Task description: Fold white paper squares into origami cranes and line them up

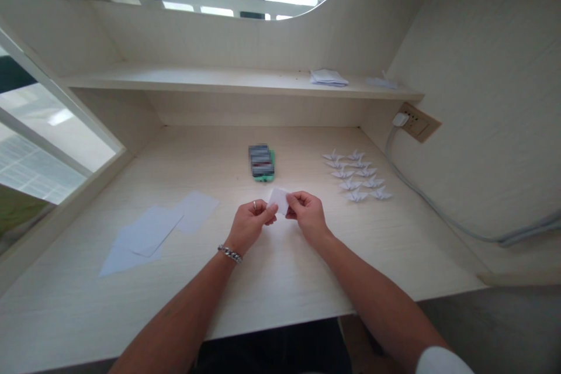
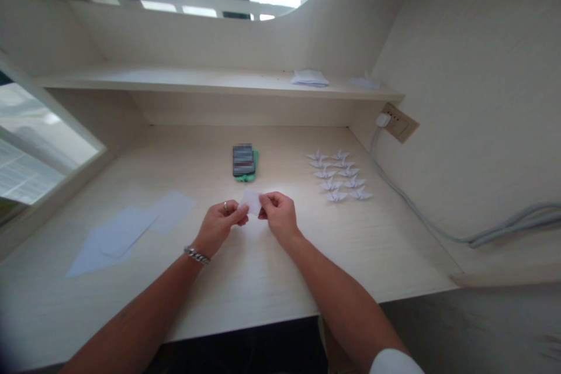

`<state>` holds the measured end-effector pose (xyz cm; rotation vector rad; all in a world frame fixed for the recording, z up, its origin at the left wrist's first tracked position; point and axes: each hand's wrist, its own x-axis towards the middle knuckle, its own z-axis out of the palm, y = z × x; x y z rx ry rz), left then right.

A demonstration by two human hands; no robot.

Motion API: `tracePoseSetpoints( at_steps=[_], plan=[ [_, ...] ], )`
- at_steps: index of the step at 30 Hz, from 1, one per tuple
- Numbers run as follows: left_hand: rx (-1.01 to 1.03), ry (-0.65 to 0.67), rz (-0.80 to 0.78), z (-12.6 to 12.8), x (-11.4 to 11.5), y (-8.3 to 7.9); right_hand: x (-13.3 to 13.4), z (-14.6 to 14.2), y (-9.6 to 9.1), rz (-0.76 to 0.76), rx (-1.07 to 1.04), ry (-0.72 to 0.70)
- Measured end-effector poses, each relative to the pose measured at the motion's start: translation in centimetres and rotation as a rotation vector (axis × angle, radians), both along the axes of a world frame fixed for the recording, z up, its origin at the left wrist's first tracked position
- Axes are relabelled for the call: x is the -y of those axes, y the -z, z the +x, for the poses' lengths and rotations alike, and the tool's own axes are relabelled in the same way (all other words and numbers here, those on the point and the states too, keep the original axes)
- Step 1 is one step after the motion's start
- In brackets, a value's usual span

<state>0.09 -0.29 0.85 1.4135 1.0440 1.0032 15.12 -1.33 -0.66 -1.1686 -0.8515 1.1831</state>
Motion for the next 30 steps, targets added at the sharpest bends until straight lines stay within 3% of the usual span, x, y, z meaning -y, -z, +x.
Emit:
tracePoseSetpoints(
  at_steps=[15, 20, 24, 30],
  plan=[
    [-0.029, -0.045, 0.136, -0.6, 0.2, -0.2, -0.2, 0.2, -0.4, -0.116, -0.083, -0.005],
    [0.094, -0.041, 0.128, -0.7, -0.3, 0.2, 0.1, 1.0, -0.7, -0.231, -0.259, -0.31],
    [0.129, -0.044, 0.065, -0.5, -0.5, 0.6, 0.4, 0.8, -0.6, -0.275, -0.085, -0.465],
    [0.094, -0.18, -0.02, -0.7, -0.8, 0.7, 0.0, 0.8, 0.0, -0.105, 0.034, -0.354]
  ],
)
